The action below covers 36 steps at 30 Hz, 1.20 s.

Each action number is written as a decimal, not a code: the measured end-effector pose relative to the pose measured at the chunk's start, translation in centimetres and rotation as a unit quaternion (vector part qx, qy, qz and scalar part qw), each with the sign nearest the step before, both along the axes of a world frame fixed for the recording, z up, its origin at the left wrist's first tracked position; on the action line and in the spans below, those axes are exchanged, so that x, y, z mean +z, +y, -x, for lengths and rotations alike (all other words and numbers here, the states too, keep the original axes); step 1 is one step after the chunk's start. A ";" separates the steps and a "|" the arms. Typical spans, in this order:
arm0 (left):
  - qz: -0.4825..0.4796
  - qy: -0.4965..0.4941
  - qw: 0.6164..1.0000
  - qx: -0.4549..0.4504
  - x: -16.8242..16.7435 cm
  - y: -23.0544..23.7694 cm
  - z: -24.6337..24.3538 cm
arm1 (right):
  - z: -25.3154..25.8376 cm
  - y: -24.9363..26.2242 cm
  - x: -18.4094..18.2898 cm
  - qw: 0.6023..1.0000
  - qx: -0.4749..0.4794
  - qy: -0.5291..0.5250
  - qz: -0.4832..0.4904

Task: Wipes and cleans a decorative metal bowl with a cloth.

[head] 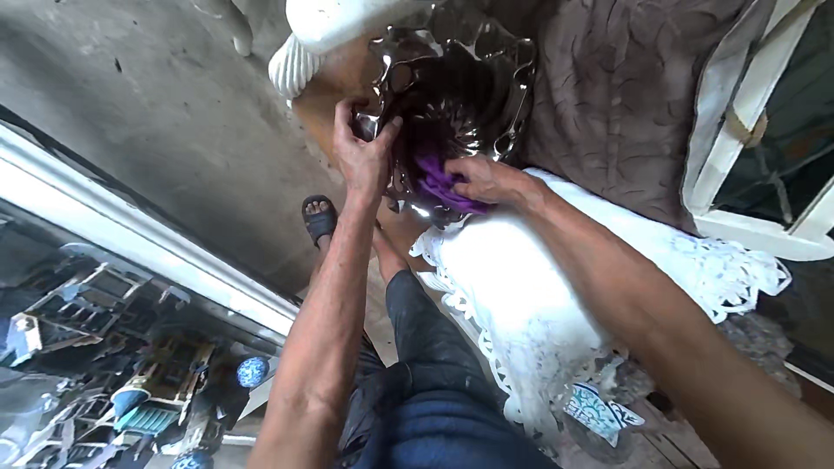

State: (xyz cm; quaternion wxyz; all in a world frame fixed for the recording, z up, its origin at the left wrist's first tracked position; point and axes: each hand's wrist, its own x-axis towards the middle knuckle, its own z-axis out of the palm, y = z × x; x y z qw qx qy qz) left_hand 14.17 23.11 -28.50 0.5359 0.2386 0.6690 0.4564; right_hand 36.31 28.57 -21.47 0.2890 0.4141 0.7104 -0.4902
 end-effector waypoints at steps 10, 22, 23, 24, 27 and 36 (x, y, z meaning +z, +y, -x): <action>0.058 -0.016 0.998 -0.029 -0.5 1.2 0.8 | 6.2 -0.3 -6.0 0.967 -0.191 -0.072 -0.154; 0.112 0.011 0.991 -0.075 -0.3 3.4 1.8 | -0.3 -2.5 0.4 0.982 -0.046 0.165 -0.076; 0.113 0.019 0.991 -0.076 -0.3 3.5 1.7 | 0.8 -2.4 -0.1 0.983 -0.032 0.161 -0.080; 0.111 0.029 0.990 -0.079 -0.4 3.5 1.7 | 1.9 -2.3 -0.6 0.983 -0.016 0.163 -0.080; 0.111 0.055 0.988 -0.093 -0.4 3.7 1.6 | 3.1 -2.1 -1.0 0.979 0.009 0.189 -0.079; 0.148 0.046 0.982 -0.105 0.6 5.2 1.7 | -0.7 -2.4 2.0 0.988 -0.075 0.132 -0.038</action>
